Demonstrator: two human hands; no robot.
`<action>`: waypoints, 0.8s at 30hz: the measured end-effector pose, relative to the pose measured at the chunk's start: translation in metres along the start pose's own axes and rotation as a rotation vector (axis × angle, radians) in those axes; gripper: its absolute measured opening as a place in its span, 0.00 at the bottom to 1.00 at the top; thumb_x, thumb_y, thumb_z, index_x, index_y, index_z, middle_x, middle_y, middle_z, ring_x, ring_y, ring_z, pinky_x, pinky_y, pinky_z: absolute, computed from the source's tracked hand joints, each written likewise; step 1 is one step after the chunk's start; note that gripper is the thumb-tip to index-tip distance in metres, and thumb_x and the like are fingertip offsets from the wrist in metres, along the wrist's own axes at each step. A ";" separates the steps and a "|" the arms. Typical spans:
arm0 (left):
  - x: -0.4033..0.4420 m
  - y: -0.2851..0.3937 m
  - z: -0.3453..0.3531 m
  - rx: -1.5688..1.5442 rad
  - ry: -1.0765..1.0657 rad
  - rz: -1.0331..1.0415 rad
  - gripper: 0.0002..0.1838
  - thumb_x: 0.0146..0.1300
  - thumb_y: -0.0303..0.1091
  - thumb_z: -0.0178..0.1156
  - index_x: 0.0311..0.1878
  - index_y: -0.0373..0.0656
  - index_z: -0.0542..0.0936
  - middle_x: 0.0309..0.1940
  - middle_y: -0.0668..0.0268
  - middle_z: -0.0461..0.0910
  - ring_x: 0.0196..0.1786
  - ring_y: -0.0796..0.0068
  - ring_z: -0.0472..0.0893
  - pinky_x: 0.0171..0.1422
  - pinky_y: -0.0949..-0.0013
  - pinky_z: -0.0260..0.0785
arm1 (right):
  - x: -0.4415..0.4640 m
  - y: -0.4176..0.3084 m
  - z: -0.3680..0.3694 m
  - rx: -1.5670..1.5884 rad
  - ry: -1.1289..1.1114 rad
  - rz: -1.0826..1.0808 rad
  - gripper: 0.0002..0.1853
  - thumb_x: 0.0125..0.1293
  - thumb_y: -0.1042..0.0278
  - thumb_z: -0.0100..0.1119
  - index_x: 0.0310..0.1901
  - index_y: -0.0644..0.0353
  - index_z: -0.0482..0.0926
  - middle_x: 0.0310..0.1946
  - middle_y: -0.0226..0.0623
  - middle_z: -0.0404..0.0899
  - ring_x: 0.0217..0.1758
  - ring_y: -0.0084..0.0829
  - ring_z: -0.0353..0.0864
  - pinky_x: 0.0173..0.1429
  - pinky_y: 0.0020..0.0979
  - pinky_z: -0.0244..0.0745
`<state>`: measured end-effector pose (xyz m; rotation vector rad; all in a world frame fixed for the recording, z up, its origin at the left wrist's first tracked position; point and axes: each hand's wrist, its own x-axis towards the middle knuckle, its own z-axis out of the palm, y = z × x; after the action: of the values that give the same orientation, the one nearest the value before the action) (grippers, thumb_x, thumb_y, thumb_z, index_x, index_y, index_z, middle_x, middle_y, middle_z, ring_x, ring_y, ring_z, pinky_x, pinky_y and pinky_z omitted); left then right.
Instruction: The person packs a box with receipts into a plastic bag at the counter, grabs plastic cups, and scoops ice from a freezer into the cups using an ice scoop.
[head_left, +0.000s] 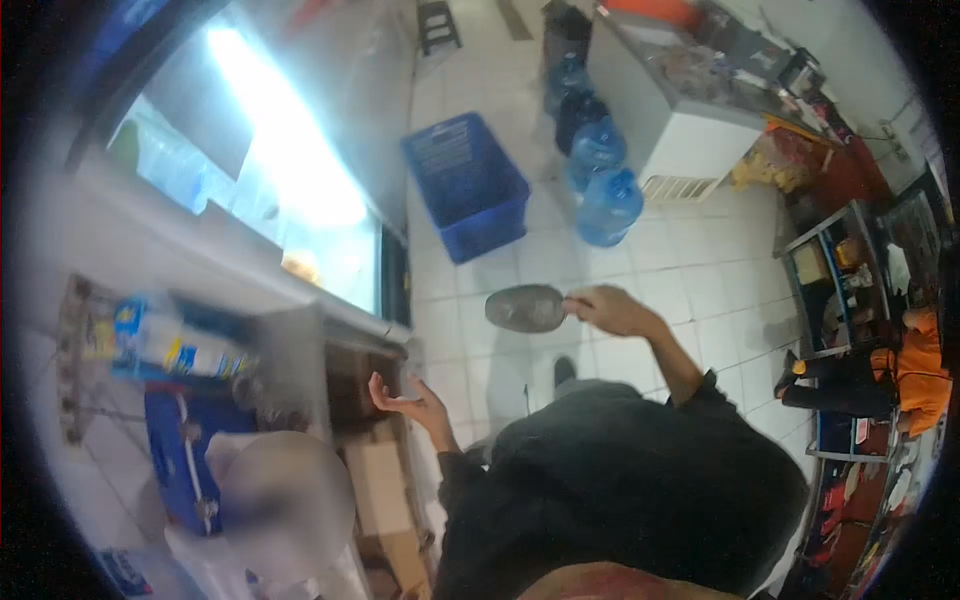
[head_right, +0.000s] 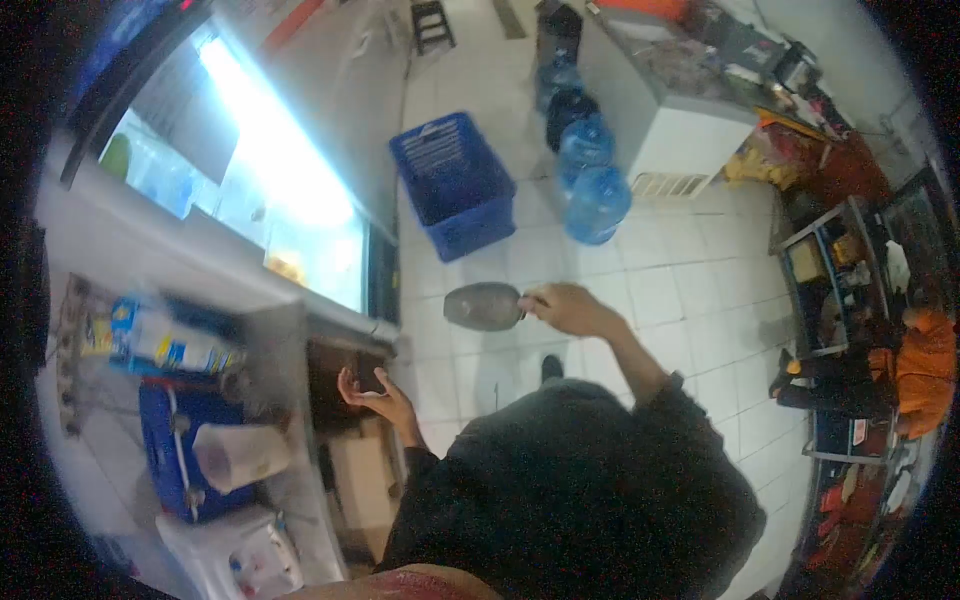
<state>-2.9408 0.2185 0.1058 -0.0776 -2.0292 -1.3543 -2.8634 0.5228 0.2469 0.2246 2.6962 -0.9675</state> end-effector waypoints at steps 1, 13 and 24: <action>0.000 0.009 0.031 -0.043 -0.059 -0.024 0.27 0.63 0.30 0.52 0.62 0.37 0.55 0.58 0.55 0.61 0.60 0.60 0.61 0.65 0.58 0.51 | 0.000 0.025 -0.007 0.005 0.025 0.044 0.23 0.68 0.47 0.39 0.41 0.58 0.78 0.31 0.43 0.79 0.38 0.41 0.78 0.43 0.38 0.70; 0.032 0.040 0.243 -0.019 -0.573 0.131 0.09 0.56 0.18 0.50 0.38 0.38 0.76 0.35 0.60 0.75 0.41 0.65 0.75 0.45 0.69 0.65 | 0.055 0.199 -0.106 0.295 0.295 0.356 0.21 0.68 0.50 0.42 0.37 0.59 0.78 0.26 0.43 0.78 0.33 0.44 0.78 0.38 0.40 0.69; 0.189 -0.019 0.515 -0.087 -0.546 0.009 0.08 0.64 0.25 0.47 0.37 0.35 0.76 0.32 0.62 0.77 0.38 0.70 0.76 0.46 0.70 0.66 | 0.229 0.296 -0.267 0.265 0.714 0.615 0.21 0.64 0.45 0.48 0.35 0.56 0.79 0.23 0.41 0.77 0.30 0.41 0.77 0.35 0.38 0.68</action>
<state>-3.3529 0.5810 0.0835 -0.5475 -2.3986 -1.5334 -3.0650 0.9335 0.1981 1.6080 2.7141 -1.1748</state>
